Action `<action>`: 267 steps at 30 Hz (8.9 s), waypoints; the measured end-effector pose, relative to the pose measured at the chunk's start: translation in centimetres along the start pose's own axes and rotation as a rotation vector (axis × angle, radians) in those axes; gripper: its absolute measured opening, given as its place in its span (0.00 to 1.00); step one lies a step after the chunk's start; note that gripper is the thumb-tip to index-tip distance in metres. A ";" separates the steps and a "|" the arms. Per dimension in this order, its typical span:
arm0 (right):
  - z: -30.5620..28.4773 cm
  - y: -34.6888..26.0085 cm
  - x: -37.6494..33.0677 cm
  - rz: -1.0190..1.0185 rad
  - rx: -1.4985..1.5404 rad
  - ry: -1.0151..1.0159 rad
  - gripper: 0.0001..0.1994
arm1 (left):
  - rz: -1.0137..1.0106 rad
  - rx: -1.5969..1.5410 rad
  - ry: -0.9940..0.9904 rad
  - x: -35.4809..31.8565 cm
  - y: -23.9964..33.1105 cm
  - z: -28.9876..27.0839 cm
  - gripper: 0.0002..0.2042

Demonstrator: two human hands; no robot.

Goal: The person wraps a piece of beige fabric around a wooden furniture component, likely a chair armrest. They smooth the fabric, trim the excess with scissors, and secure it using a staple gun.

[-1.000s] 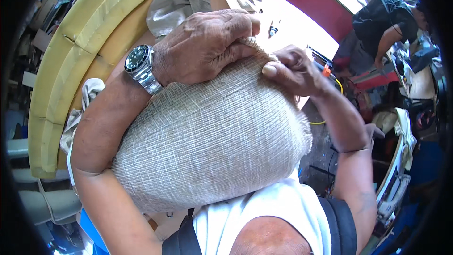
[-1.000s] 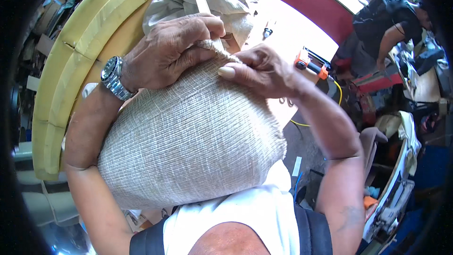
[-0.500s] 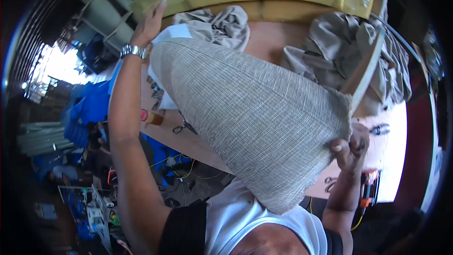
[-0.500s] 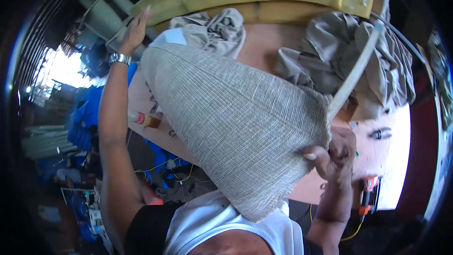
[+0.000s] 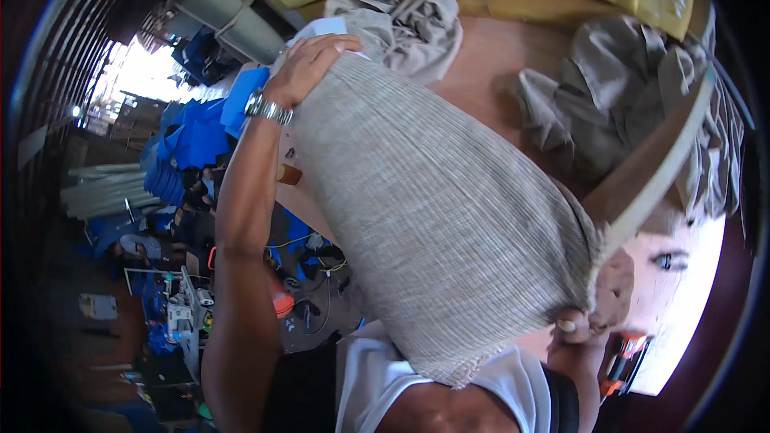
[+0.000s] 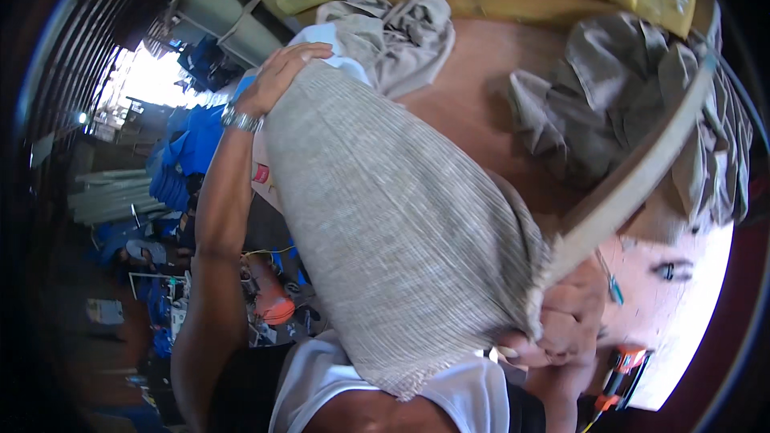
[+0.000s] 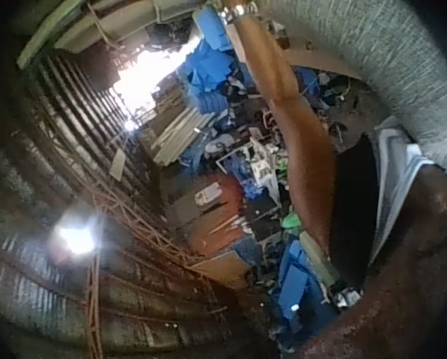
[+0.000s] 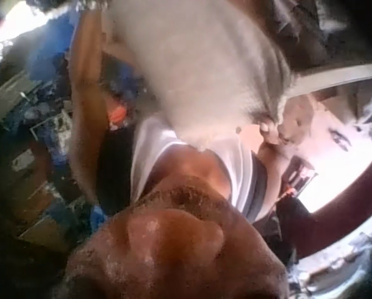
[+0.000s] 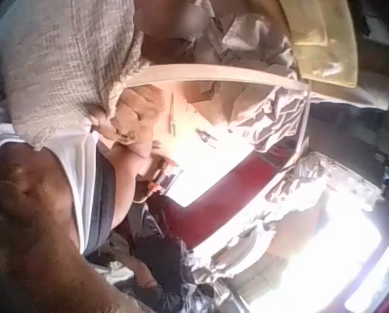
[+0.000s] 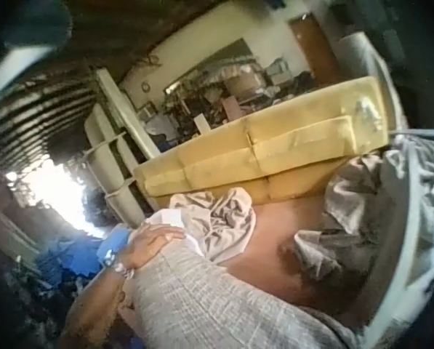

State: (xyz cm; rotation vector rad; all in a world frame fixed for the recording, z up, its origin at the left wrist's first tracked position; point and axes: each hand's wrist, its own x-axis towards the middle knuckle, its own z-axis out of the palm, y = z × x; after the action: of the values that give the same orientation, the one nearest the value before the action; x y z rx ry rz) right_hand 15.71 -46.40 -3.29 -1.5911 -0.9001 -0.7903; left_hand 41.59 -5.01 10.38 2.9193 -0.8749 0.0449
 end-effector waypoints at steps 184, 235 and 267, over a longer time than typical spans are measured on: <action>-17.7 -6.4 3.3 0.970 0.047 -0.882 0.12 | 0.027 0.165 0.763 -13.6 38.8 9.5 0.09; 4.0 -10.5 7.1 0.801 -1.590 0.070 0.10 | 1.150 -0.614 -0.602 4.5 24.7 1.9 0.26; 3.8 -5.2 4.3 0.806 -1.373 0.180 0.18 | 1.319 -0.505 -0.218 4.5 23.8 3.8 0.17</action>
State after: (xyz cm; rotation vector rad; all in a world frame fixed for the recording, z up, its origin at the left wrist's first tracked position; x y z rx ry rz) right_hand 13.43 -41.40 2.12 -2.6678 0.6644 -0.9447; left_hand 32.32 -27.61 8.81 1.4934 -2.2228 -0.3395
